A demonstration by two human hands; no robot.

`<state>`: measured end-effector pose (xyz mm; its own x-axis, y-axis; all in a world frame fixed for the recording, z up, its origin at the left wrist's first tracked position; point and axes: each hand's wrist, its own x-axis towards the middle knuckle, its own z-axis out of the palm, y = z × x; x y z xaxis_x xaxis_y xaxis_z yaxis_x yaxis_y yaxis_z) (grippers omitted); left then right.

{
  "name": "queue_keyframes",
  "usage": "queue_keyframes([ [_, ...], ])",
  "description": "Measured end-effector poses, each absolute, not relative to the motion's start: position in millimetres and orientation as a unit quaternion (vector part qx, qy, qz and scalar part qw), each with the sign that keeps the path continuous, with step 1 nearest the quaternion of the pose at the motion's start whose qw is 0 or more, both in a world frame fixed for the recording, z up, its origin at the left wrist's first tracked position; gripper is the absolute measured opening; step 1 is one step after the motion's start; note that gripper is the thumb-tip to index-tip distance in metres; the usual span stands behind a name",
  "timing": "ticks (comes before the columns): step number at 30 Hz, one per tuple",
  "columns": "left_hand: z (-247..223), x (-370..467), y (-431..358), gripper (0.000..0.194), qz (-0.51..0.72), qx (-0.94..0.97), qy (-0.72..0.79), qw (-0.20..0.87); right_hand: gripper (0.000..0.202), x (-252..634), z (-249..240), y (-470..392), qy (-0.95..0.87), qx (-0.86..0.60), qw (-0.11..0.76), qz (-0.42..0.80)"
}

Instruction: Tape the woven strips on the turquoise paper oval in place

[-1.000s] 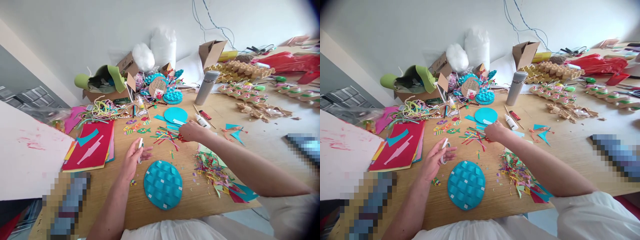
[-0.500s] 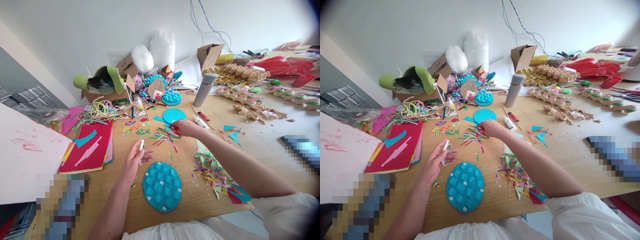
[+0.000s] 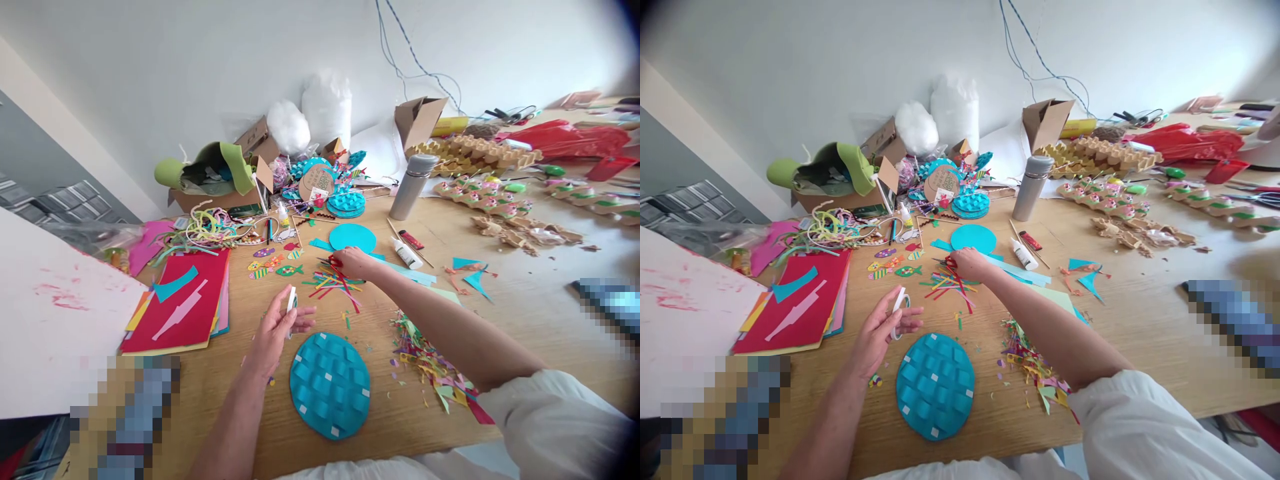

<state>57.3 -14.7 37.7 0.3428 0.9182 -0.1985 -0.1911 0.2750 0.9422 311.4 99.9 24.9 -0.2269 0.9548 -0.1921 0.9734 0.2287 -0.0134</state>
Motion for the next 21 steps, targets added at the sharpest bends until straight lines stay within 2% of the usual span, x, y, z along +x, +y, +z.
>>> queue_keyframes([
  [7, 34, 58, -15, 0.079, 0.395, 0.457, 0.400, 0.689, 0.026, 312, 30, 95, 0.782, 0.616, 0.063, -0.062],
  [12, 30, 56, -15, 0.070, 0.387, 0.476, 0.387, 0.688, 0.024, 309, 43, 81, 0.799, 0.598, 0.035, -0.052],
  [17, 25, 54, -15, 0.059, 0.378, 0.498, 0.361, 0.692, 0.031, 300, 63, 48, 0.800, 0.598, -0.024, -0.044],
  [21, 25, 53, -17, 0.059, 0.374, 0.507, 0.332, 0.702, 0.044, 288, 68, 10, 0.814, 0.553, -0.105, -0.144],
])
